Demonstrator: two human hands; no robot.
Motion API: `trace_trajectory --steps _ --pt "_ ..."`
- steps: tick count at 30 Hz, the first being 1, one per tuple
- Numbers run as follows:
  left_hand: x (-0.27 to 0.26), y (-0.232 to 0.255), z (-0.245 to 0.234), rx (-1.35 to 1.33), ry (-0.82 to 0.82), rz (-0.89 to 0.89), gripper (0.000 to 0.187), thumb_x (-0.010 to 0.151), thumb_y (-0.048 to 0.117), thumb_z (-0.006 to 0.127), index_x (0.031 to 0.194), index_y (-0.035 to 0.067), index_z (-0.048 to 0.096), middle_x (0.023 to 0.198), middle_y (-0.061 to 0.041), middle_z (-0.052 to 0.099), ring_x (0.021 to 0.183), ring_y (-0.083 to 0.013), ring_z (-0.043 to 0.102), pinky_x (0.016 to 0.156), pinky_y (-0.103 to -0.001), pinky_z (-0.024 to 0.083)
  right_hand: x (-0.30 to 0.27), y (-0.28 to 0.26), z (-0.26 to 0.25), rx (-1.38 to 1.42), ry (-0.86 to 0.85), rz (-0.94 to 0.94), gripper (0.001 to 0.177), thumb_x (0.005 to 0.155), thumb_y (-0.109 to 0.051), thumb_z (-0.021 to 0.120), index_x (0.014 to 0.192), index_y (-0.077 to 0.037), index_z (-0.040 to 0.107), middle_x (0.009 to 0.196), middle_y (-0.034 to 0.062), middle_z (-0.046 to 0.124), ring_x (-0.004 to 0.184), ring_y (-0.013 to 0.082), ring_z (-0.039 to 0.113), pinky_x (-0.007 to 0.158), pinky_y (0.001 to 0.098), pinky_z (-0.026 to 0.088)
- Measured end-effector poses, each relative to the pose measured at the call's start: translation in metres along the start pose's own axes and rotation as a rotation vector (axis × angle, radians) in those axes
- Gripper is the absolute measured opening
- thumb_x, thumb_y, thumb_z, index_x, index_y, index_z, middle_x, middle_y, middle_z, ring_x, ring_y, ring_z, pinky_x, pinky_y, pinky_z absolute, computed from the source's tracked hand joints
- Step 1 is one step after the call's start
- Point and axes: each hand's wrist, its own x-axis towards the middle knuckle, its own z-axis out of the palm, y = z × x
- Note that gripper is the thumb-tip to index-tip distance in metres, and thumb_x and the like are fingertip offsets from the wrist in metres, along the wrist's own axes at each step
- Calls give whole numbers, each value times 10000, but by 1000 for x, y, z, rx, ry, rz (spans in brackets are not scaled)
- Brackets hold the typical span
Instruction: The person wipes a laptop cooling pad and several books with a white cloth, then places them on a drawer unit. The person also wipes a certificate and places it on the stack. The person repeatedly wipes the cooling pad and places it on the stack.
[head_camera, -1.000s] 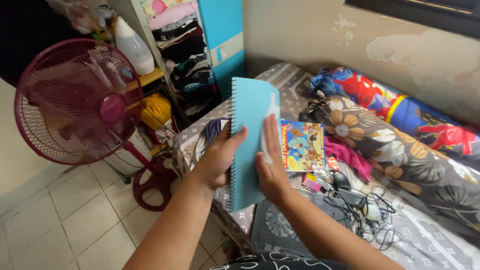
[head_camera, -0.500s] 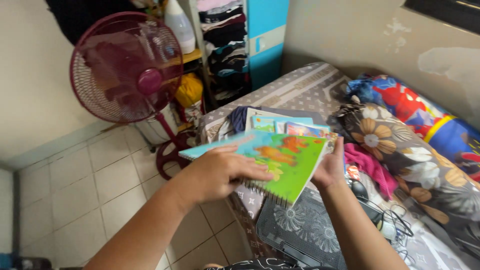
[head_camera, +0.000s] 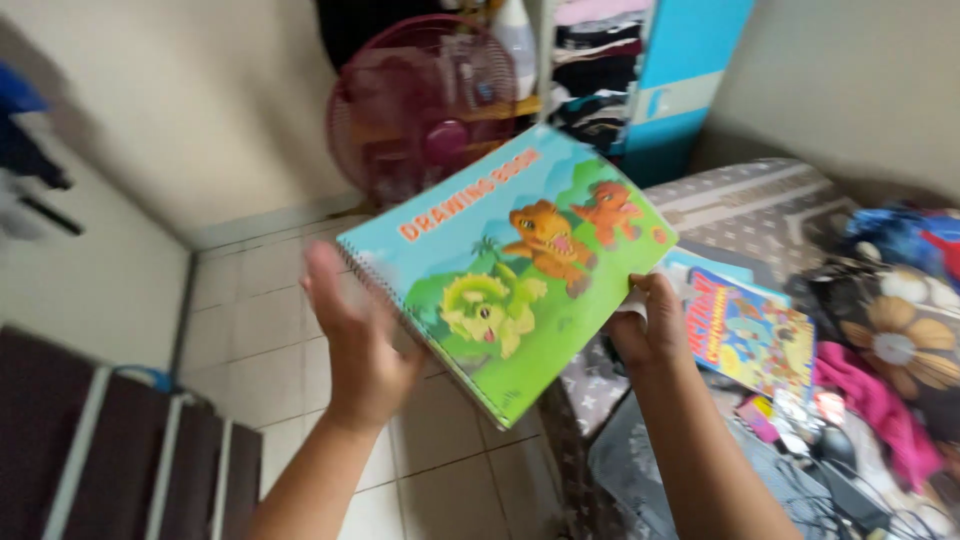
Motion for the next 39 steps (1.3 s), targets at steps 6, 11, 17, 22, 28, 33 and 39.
trace_trajectory --steps 6,11,17,22,28,33,39 --pt "-66 -44 -75 -1707 338 -1357 779 902 165 706 1567 153 300 1598 -107 323 1440 -308 358 1148 -540 364 -68 89 103 -175 -197 2 370 859 -72 533 1222 -56 604 1167 98 677 1072 270 658 895 437 551" --pt "-77 -65 -174 -1888 410 -1410 647 969 196 647 1545 96 369 1514 -141 496 1354 -326 513 1096 -525 457 -96 180 109 -301 -152 77 492 892 -102 565 1376 -121 478 1225 71 648 1117 249 632 952 446 485" --pt "-99 -74 -270 -1655 397 -1315 565 976 143 605 1499 131 391 1412 -105 565 1287 -287 571 1029 -494 524 -222 291 175 -854 -533 -566 661 1074 -360 333 1656 -116 133 1678 152 205 1563 358 137 1272 531 118" --pt "-122 -88 -320 -1585 414 -1282 535 1016 119 581 1524 106 411 1413 -112 575 1274 -255 584 1031 -443 530 -292 336 235 -1396 -869 -652 706 1075 -473 194 1652 -66 168 1750 167 62 1608 399 -46 1231 573 1" --pt "-139 -109 -393 -1408 519 -1393 510 993 132 593 1466 93 408 1375 -120 591 1237 -270 614 993 -458 555 -217 426 204 -984 -1043 -214 692 1102 -526 207 1617 -65 235 1702 185 259 1589 346 208 1273 482 163" --pt "-146 -140 -457 -1309 591 -1348 614 947 183 638 1509 155 394 1360 -124 606 1192 -293 635 926 -473 571 -173 496 213 -560 -658 599 554 1074 -481 416 1440 -72 489 1322 133 620 1140 340 566 908 546 426" --pt "-151 -208 -541 -900 891 -1330 620 937 191 617 1509 163 382 1364 -118 593 1146 -269 664 898 -473 609 -204 512 373 -354 -779 677 588 1060 -531 272 1383 -129 555 1262 26 666 1160 219 609 1031 423 440"
